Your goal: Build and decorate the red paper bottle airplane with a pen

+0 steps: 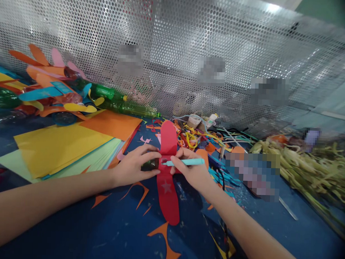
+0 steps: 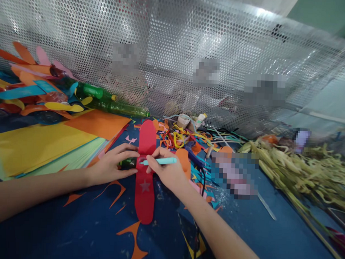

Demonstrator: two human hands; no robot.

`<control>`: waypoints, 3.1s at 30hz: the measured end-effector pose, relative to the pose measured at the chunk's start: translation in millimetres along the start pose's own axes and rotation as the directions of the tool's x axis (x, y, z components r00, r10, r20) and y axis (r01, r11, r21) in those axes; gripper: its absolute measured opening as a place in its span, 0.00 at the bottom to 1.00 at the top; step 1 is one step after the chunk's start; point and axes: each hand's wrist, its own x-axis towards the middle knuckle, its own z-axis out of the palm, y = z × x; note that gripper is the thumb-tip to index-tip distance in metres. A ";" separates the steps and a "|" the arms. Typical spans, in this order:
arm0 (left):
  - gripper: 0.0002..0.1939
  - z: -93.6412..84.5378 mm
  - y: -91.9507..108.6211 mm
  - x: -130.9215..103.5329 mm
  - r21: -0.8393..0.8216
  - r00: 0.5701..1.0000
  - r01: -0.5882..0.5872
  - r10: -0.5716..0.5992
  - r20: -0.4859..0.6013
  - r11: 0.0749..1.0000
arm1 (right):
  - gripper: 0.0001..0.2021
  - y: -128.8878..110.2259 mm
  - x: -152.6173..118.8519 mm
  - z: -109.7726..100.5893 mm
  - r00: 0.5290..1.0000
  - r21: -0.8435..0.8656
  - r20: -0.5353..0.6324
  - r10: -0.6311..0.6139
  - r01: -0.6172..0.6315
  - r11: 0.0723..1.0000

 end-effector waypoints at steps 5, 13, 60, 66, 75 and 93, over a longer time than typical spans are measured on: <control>0.17 -0.1 0.2 0.6 0.007 1.000 0.007 -0.007 0.002 1.000 | 0.11 1.1 -0.5 -0.7 1.000 -0.011 -0.019 -0.007 0.007 1.000; 0.17 0.7 -0.8 -0.7 0.005 1.000 -0.001 0.001 -0.005 1.000 | 0.11 -1.8 -1.3 0.5 1.000 0.025 -0.003 0.002 -0.002 1.000; 0.16 -0.7 0.9 0.8 -0.006 1.000 0.019 -0.019 -0.007 1.000 | 0.12 -1.9 0.6 2.6 0.999 0.147 -0.019 -0.031 0.033 0.989; 0.16 0.0 0.0 1.2 0.002 1.000 0.010 -0.010 -0.017 1.000 | 0.12 3.4 0.4 0.8 0.999 0.094 0.002 -0.036 0.036 0.995; 0.16 0.1 0.0 0.1 0.016 1.000 -0.001 0.001 -0.017 1.000 | 0.11 2.1 -0.1 2.8 0.999 0.125 0.019 -0.051 0.048 0.991; 0.17 1.7 0.1 0.8 0.054 0.999 -0.012 0.014 -0.042 0.998 | 0.12 10.7 1.5 8.4 0.989 0.147 -0.092 -0.112 0.124 0.981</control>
